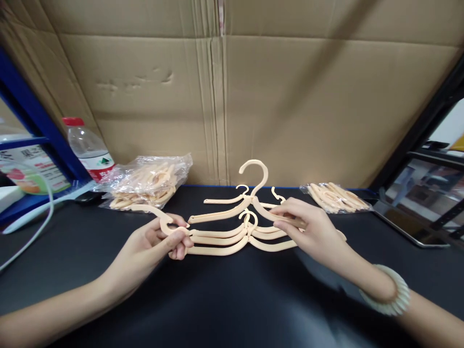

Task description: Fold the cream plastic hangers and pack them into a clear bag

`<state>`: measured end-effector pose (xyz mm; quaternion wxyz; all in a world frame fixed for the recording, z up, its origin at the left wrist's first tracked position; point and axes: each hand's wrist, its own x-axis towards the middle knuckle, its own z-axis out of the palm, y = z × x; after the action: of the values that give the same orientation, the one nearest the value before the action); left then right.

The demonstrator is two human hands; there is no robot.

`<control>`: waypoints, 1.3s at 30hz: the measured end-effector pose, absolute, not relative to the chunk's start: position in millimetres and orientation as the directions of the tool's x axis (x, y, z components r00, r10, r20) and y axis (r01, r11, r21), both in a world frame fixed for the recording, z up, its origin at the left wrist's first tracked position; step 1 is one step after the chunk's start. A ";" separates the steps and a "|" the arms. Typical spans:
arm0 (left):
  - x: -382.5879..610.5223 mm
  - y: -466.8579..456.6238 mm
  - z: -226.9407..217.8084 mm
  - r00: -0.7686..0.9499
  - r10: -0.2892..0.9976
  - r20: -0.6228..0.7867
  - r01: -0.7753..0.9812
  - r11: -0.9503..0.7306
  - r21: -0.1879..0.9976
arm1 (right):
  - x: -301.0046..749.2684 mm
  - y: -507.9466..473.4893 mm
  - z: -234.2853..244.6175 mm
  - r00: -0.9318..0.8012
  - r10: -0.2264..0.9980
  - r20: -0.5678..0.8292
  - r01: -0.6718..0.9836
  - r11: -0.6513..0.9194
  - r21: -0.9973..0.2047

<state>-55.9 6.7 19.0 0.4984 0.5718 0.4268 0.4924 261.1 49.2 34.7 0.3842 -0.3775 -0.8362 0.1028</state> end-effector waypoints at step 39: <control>-58.8 8.6 15.6 0.375 0.927 0.020 -0.413 0.147 0.899 | 256.8 32.9 21.3 -0.452 0.625 0.636 0.519 0.764 -0.383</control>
<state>-58.8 8.6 15.6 0.7001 0.4445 0.2891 0.4782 256.8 32.9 21.3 0.4008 -0.3370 -0.8494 0.0662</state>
